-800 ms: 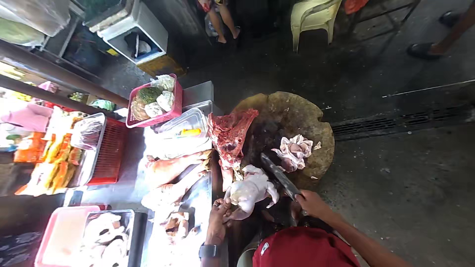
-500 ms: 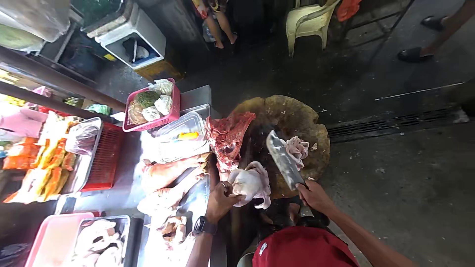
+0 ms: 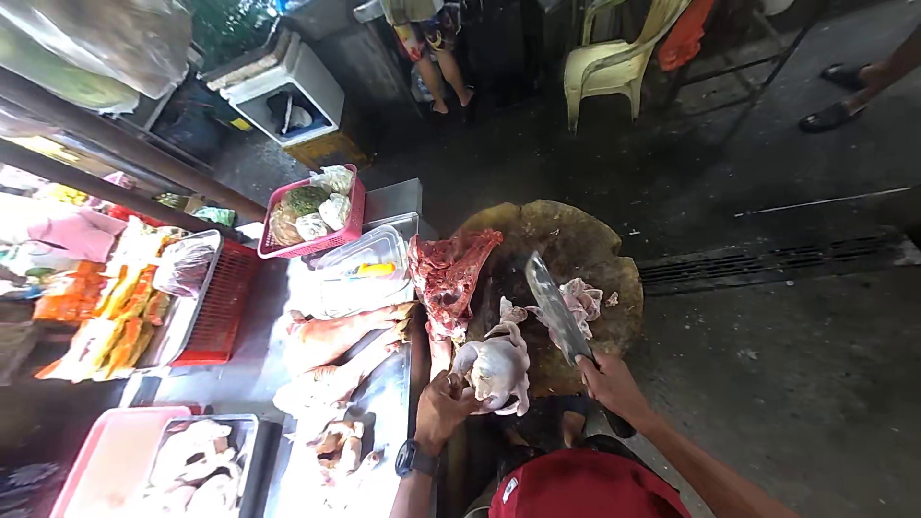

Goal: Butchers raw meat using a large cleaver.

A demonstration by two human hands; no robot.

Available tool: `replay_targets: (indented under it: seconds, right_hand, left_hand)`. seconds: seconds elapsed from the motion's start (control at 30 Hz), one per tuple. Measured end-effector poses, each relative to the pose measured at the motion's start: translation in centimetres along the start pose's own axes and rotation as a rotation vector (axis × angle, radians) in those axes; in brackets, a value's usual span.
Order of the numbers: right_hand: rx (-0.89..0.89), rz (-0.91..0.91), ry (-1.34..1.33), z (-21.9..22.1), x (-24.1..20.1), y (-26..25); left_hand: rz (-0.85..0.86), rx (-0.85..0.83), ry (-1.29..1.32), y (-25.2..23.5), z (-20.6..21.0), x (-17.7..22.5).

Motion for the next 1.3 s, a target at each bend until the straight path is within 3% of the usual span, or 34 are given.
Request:
replay_targets:
  seconds: [0.2,0.3,0.37,0.47,0.53,0.67,0.73,0.8,0.87,0.9,0.93,1.0,1.07,1.13,1.2,1.3]
  right_hand:
    - [0.105,-0.929,-0.028,1.1,-14.7,5.1]
    - [0.17,-1.113,-0.01,2.4,-14.6,6.2]
    - [0.154,-0.928,0.261,3.5,-8.6,4.9]
    - [-0.274,-0.001,0.759,4.9,2.6,0.9]
    - [-0.351,0.187,0.8,4.5,4.1,0.1]
    - [-0.255,0.037,0.7,2.9,-0.7,1.1]
    - [-0.137,-0.186,0.591,2.6,-4.7,2.1]
    - [0.043,-0.524,0.442,2.8,-8.1,3.3]
    - [0.146,-0.741,0.373,3.7,-8.4,3.3]
    - [0.138,-0.723,0.418,4.2,-7.0,2.6]
    - [0.059,-0.585,0.518,4.7,-4.8,1.6]
    - [-0.249,-0.075,0.751,5.4,0.8,-0.7]
    - [-0.376,0.167,0.831,4.8,3.7,-1.4]
    - [-0.344,0.195,0.773,2.6,4.6,-1.3]
    - [-0.268,0.209,0.702,-0.2,4.8,-1.2]
    - [-0.133,0.223,0.604,-2.0,4.4,-0.6]
  left_hand:
    - [-0.062,-0.037,0.012,-0.1,0.4,1.4]
    - [-0.086,-0.051,0.01,-0.3,0.6,1.3]
    - [-0.093,-0.052,0.009,-0.2,0.5,1.2]
    - [-0.119,-0.052,0.018,0.0,0.5,0.8]
    - [-0.123,-0.041,0.038,0.1,0.7,0.4]
    - [-0.106,-0.022,0.086,0.7,1.0,-0.2]
    - [-0.123,-0.024,0.097,0.7,1.1,-0.3]
    - [-0.113,-0.037,0.102,0.5,1.1,-0.1]
    - [-0.111,-0.051,0.087,0.3,0.9,0.2]
    - [-0.111,-0.05,0.078,0.3,0.8,0.3]
    - [-0.119,-0.045,0.072,0.3,0.7,0.3]
    - [-0.201,-0.033,0.066,1.1,0.9,-0.3]
    - [-0.363,0.004,0.18,3.0,1.8,-1.5]
    - [-0.521,0.088,0.531,6.1,4.0,-1.7]
    - [-0.621,0.062,1.148,8.9,7.0,1.3]
    - [-0.564,0.018,1.814,10.0,8.8,7.3]
Point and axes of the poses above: each hand's wrist, its own y-axis away from the middle knuckle, its own z-axis out of the palm, x = y × z, the point moved 7 cm from there along -y, towards the middle knuckle, and after that the axes turned 10 degrees about -y, right-handed, at the moved point
